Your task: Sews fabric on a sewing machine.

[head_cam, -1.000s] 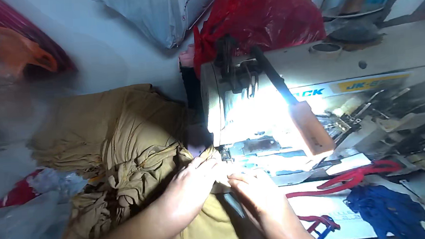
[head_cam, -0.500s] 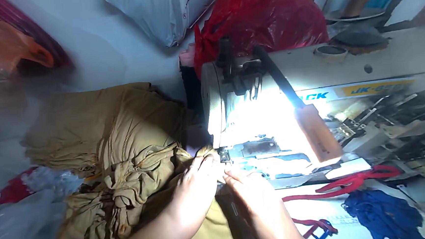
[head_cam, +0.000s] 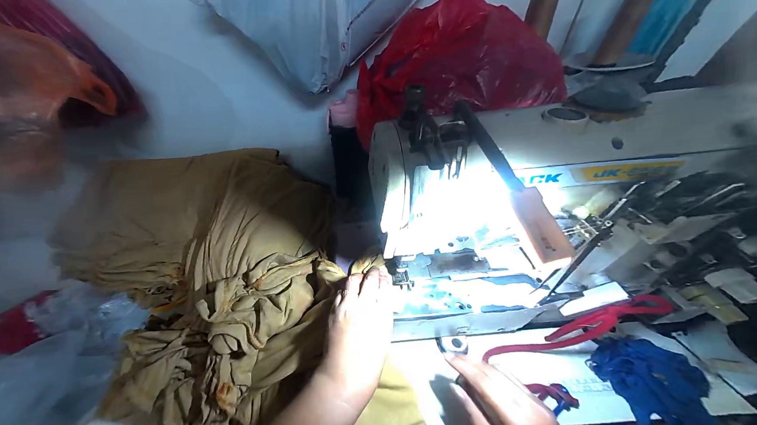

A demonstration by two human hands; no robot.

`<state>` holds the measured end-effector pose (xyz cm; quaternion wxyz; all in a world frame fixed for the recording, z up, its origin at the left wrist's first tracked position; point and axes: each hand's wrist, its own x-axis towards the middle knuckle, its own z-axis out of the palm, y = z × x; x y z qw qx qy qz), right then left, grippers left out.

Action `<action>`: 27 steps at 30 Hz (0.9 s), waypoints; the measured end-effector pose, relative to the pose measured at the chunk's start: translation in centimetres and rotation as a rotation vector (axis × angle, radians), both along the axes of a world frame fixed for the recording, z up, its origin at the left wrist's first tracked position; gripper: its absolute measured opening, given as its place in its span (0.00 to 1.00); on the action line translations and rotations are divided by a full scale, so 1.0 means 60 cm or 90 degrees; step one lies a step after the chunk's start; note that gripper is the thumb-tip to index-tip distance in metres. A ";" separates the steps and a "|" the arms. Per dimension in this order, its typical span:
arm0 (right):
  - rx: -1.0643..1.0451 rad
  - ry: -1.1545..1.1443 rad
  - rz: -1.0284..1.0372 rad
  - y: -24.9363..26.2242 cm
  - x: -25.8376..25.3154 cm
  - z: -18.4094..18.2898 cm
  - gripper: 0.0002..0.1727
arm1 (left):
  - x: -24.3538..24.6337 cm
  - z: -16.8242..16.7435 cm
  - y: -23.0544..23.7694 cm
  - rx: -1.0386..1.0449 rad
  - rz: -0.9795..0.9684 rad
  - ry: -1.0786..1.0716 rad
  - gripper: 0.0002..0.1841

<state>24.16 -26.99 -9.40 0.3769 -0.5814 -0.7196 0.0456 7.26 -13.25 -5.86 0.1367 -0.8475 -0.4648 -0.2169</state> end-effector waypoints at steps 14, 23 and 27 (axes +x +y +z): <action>-0.228 -0.100 -0.071 -0.106 0.119 -0.048 0.21 | 0.001 0.017 -0.007 -0.086 -0.008 0.030 0.22; -0.183 -0.074 -0.141 -0.103 0.101 -0.059 0.16 | 0.000 0.028 -0.004 -0.141 0.011 0.049 0.26; -0.162 -0.082 -0.162 -0.096 0.088 -0.061 0.14 | -0.002 0.019 0.001 -0.090 -0.005 0.045 0.25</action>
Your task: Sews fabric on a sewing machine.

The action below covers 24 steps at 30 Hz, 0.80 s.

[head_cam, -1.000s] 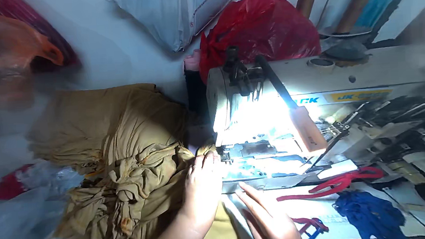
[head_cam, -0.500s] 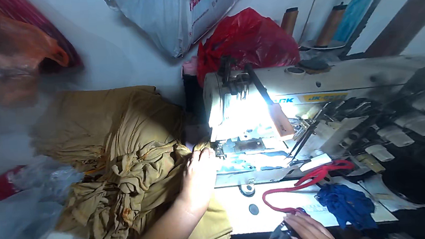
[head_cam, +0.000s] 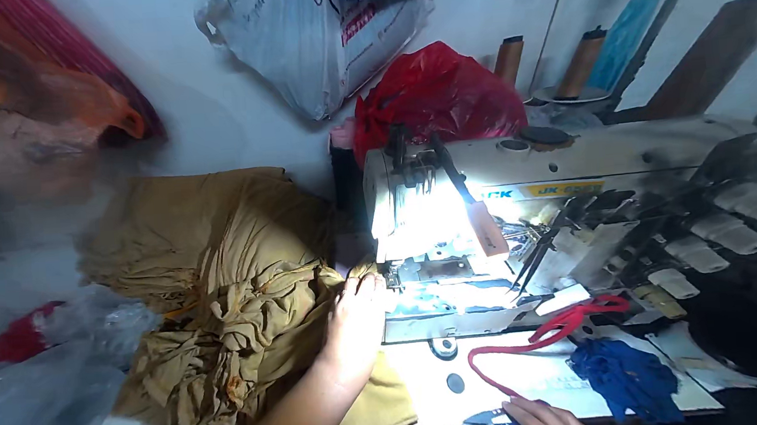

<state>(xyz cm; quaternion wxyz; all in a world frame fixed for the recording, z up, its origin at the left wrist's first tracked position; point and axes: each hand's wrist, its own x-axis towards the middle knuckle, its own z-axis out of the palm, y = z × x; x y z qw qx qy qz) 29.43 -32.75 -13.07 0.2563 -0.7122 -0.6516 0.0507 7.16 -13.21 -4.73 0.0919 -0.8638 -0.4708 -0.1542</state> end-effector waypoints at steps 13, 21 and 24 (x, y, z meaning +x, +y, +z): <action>0.096 0.103 -0.001 0.046 -0.014 0.006 0.11 | -0.008 0.018 0.010 -0.001 -0.027 0.012 0.22; 0.028 0.427 0.126 0.076 -0.077 0.069 0.17 | 0.004 0.042 0.116 -0.087 0.123 -0.047 0.10; 0.031 0.313 0.146 0.088 -0.091 0.095 0.25 | -0.003 0.044 0.136 -0.062 0.147 -0.123 0.16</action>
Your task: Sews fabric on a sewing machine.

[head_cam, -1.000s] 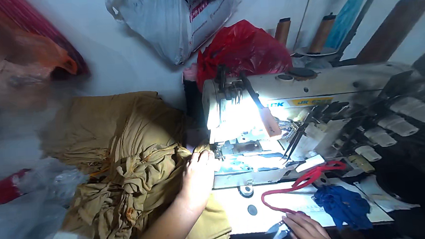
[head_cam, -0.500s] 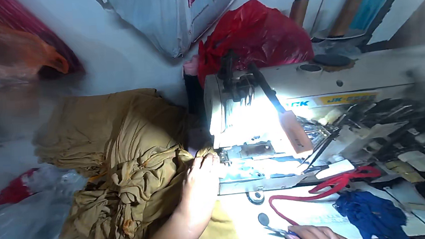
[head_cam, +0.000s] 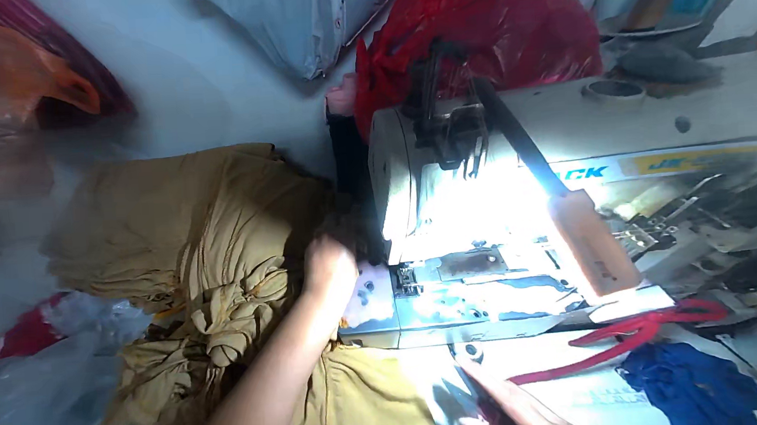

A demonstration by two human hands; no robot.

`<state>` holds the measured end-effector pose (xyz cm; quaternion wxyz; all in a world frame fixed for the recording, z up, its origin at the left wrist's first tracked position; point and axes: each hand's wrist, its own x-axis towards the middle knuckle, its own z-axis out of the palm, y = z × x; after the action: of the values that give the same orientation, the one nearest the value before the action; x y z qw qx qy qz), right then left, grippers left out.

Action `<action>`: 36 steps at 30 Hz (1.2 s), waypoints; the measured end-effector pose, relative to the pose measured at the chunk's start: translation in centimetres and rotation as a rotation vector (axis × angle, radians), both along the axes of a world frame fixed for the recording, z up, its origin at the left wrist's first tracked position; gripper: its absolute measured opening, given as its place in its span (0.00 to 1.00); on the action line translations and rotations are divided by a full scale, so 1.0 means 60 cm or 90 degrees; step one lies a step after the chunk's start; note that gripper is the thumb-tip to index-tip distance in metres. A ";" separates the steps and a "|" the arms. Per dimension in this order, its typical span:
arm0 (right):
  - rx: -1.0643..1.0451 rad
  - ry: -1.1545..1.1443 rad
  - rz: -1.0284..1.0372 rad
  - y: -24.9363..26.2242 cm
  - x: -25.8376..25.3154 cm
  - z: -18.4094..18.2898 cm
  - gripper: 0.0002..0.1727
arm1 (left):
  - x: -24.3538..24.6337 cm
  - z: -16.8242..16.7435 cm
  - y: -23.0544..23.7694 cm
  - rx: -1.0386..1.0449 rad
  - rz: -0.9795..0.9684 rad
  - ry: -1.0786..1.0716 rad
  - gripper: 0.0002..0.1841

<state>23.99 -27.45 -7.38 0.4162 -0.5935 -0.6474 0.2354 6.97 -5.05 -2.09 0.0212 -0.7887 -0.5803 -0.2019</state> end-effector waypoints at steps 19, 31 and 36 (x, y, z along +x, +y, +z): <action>0.220 -0.375 0.002 0.106 -0.045 -0.007 0.23 | -0.201 -0.015 -0.139 0.326 -0.105 -0.290 0.06; 0.179 -0.287 -0.005 0.058 0.027 -0.085 0.18 | -0.205 -0.046 -0.188 0.293 -0.014 -0.222 0.17; 0.095 -0.084 0.049 0.127 -0.110 -0.109 0.17 | -0.157 -0.128 -0.197 0.153 -0.027 -0.053 0.16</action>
<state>17.38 -19.82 -13.92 0.4062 -0.5499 -0.7115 0.1624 -2.46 -16.87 -9.76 0.0872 -0.7837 -0.5355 -0.3025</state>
